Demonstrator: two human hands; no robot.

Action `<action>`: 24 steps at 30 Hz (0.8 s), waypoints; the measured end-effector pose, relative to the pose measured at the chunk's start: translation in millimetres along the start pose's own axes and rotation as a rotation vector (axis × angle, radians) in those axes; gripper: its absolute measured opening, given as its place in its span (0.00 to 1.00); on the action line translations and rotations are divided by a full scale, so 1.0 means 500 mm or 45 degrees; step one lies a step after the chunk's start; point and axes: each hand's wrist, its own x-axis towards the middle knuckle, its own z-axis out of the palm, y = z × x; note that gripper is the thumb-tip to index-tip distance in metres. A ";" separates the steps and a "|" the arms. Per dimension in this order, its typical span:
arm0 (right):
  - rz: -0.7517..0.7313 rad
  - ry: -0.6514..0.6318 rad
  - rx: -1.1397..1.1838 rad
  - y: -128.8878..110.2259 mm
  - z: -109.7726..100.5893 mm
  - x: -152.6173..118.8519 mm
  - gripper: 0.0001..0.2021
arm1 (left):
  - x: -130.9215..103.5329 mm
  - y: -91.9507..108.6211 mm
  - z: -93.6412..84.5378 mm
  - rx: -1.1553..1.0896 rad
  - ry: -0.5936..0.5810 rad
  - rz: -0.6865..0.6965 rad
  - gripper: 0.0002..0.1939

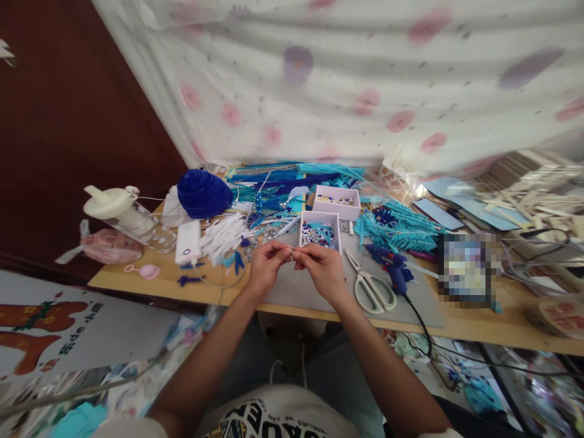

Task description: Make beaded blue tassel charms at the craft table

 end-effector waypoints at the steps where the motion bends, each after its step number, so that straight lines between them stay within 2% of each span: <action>1: 0.043 -0.001 0.039 0.000 0.000 0.001 0.10 | 0.001 -0.001 0.001 0.011 -0.018 0.039 0.18; 5: 0.174 0.022 0.165 0.002 0.004 -0.001 0.12 | 0.003 -0.009 0.008 0.222 -0.020 0.316 0.15; 8: 0.229 0.074 0.277 0.007 0.012 -0.005 0.11 | 0.003 -0.013 0.019 0.474 0.048 0.545 0.14; 12: 0.287 0.151 0.363 0.013 0.023 -0.010 0.11 | 0.008 -0.008 0.034 0.722 0.140 0.756 0.14; 15: 0.298 0.174 0.371 0.012 0.023 -0.009 0.15 | 0.018 0.010 0.037 0.956 0.092 0.926 0.11; 19: 0.201 0.185 0.331 -0.004 0.017 -0.005 0.21 | 0.039 0.046 0.041 1.165 -0.080 1.125 0.09; 24: 0.020 0.166 0.291 -0.022 0.018 0.008 0.17 | 0.053 0.081 0.065 1.183 -0.121 1.189 0.08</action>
